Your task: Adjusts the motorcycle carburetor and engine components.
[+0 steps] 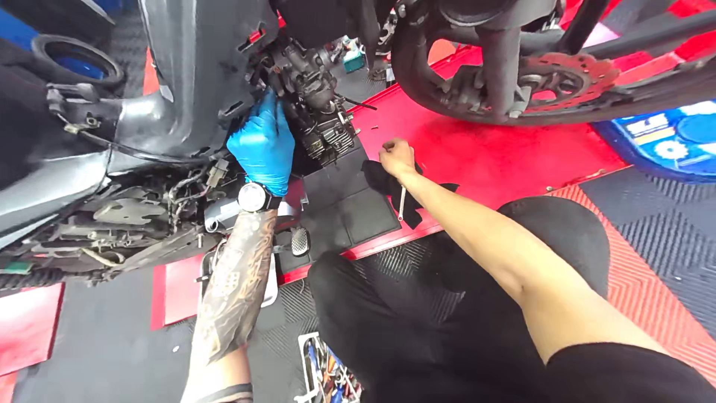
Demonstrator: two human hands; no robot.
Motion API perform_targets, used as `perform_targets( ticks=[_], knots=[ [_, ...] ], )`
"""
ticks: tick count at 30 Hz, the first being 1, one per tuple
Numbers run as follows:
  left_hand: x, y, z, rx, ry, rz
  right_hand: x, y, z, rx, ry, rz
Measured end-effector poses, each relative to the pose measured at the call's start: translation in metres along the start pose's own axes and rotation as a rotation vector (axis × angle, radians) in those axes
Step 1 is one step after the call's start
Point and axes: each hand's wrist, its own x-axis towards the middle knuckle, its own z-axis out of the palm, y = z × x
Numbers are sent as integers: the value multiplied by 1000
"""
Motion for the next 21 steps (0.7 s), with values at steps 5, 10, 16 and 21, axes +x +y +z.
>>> perform_targets(
  ticks=[5, 10, 16, 21],
  knots=[
    [0, -2, 2, -38, 84, 0, -37, -80, -26, 321, 315, -346],
    [0, -2, 4, -71, 102, -15, -77, -156, -33, 237, 229, -782],
    [0, -3, 7, -152, 148, -32, -66, -168, -20, 202, 270, -608],
    [0, -3, 10, -211, 195, -45, -50, -163, -10, 142, 389, -628]
  ],
)
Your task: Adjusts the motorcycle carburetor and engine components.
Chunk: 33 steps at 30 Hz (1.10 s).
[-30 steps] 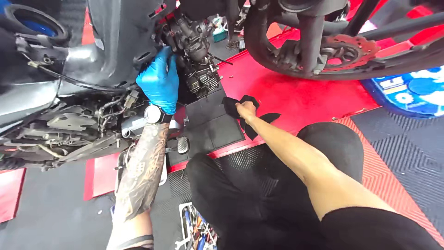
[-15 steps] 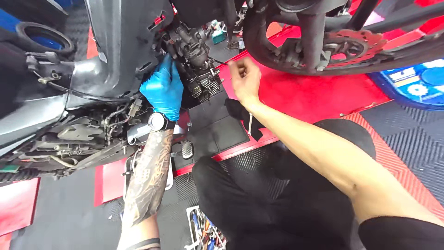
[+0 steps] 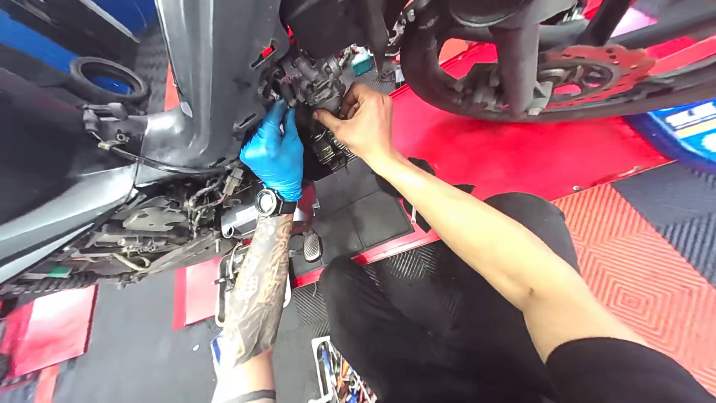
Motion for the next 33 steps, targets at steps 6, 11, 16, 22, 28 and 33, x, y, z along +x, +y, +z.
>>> perform_targets(
  ticks=[6, 11, 16, 22, 28, 33],
  knots=[
    [0, 3, -3, 39, -55, 9, -10, -5, 27, -82, 249, -87],
    [2, 12, -8, 256, -276, -39, -11, -8, 45, -59, 336, -106],
    [2, 8, -10, 186, -264, 23, -14, -24, 49, -9, 302, 68],
    [5, 8, -8, 221, -171, 68, -10, -31, 47, -34, 249, 132],
    [6, 3, -6, 218, -97, 110, -8, -26, 47, -39, 264, 80],
    [4, 0, -3, 113, -51, 92, -2, -21, 36, -11, 218, 52]
  ],
)
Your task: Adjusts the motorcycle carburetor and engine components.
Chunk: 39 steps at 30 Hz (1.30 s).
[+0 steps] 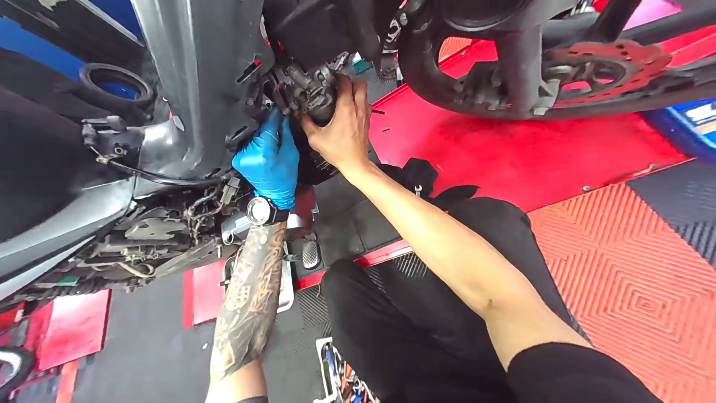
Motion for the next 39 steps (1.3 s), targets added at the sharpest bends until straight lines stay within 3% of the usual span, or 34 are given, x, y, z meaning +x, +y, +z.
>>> perform_targets(
  ticks=[3, 9, 16, 20, 26, 32, 39],
  knots=[
    [0, 2, -2, -33, -13, -57, 5, -2, -7, 16, -87, 53],
    [5, 18, -20, 172, -331, -116, 11, -2, -11, 11, -147, 75],
    [8, 6, -17, 178, -233, 18, 17, 6, -15, 31, -174, -20],
    [4, 3, -7, 166, -98, 47, 23, 10, -15, 17, -187, -4],
    [3, 0, -3, 140, -39, 66, 36, 7, -20, 87, -364, 59],
    [2, -2, -1, 110, -7, 64, 35, 12, -12, 258, -302, 13],
    [0, -3, 0, 86, 1, 56, 33, 12, -10, 263, -305, 23]
  ],
)
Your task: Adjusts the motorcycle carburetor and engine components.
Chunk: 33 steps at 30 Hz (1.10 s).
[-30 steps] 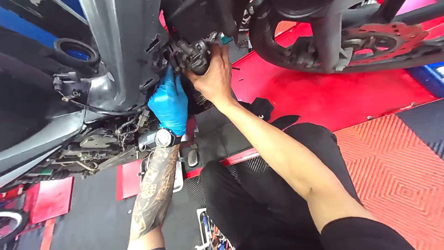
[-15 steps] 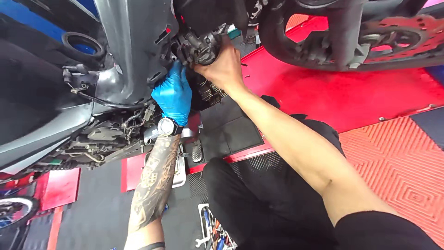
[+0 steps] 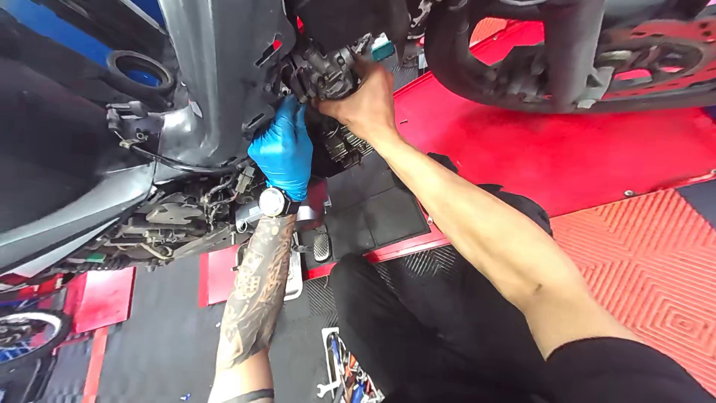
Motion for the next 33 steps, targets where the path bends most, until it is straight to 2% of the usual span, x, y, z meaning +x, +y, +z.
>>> perform_targets(
  ticks=[3, 8, 11, 16, 22, 27, 33],
  knots=[
    [-1, -1, 1, -10, 13, -6, 0, 0, -2, -15, -1, -38],
    [7, 16, -22, 165, -301, -49, 0, -4, -6, -41, -27, -21],
    [13, 21, -26, 205, -362, -48, -1, -5, -7, -43, -52, -13],
    [10, 15, -18, 148, -214, 17, -1, -6, -11, -34, -62, -10],
    [5, 9, -17, 118, -163, 41, 1, -3, -9, -16, -72, -38],
    [4, 0, 0, 83, 21, 123, 5, -6, -12, -33, -88, -3],
    [0, 0, -6, 63, -47, 113, 5, -4, -6, -66, -21, -39]
  ],
)
